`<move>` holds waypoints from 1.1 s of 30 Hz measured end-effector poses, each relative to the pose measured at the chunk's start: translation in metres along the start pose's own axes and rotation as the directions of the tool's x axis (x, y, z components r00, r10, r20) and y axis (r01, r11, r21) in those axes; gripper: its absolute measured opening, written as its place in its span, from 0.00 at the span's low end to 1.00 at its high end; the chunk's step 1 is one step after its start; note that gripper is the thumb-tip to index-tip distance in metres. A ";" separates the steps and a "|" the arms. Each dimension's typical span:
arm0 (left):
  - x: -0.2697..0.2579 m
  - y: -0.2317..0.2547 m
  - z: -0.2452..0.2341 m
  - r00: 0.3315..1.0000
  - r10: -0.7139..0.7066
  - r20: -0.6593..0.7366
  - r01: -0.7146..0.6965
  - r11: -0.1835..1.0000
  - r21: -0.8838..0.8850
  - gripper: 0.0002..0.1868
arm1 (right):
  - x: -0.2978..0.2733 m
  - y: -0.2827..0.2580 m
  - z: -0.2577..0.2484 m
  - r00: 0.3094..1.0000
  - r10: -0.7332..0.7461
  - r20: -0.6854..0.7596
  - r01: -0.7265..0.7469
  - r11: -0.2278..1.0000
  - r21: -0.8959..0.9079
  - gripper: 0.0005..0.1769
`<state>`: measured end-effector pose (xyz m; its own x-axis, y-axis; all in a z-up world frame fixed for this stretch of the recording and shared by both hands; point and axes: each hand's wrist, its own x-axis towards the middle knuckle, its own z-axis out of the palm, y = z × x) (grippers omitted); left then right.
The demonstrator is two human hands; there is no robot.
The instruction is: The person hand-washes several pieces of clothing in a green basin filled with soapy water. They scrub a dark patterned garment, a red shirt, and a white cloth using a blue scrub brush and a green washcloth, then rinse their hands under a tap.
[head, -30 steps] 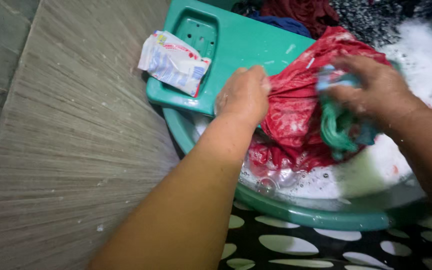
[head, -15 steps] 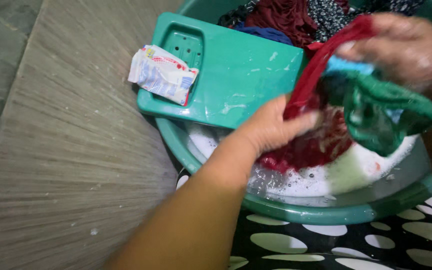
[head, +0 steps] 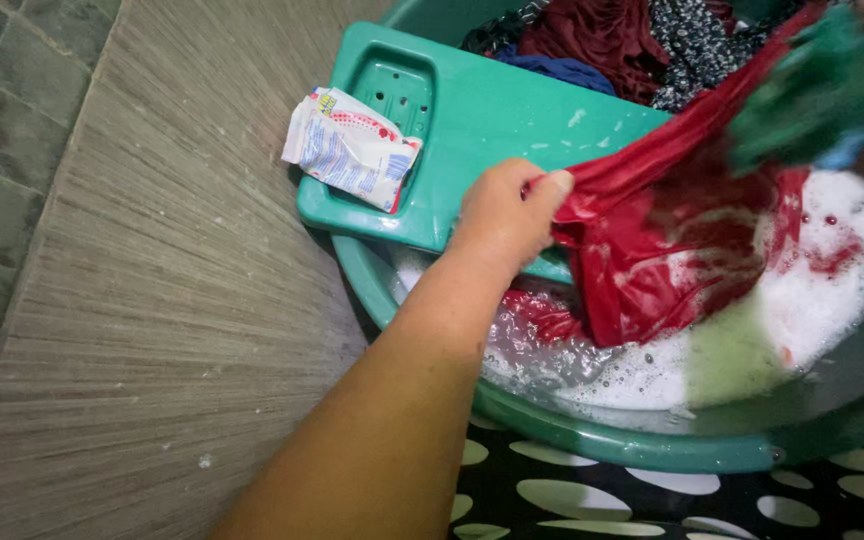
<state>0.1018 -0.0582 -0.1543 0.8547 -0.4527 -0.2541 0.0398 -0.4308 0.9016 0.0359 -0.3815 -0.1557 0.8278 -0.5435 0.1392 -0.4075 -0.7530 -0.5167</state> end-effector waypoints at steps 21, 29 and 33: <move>0.000 -0.010 -0.016 0.960 0.145 -0.240 -0.014 0.881 0.473 0.14 | -0.105 -0.083 0.097 0.863 -0.459 -0.213 0.454 0.888 -0.072 0.06; 0.011 -0.022 -0.020 0.955 0.163 -0.250 -0.015 0.863 0.506 0.14 | -0.109 -0.054 0.070 0.995 -0.055 0.084 0.077 0.954 -0.289 0.09; 0.013 -0.023 -0.017 0.944 0.193 -0.267 -0.035 0.864 0.502 0.14 | -0.105 -0.029 0.059 0.969 -0.220 -0.110 0.180 0.940 -0.289 0.04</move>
<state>0.1205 -0.0406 -0.1722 0.9528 -0.3025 0.0272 -0.2551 -0.7486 0.6120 -0.0168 -0.2806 -0.2052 0.8493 -0.4025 0.3417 -0.3456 -0.9131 -0.2165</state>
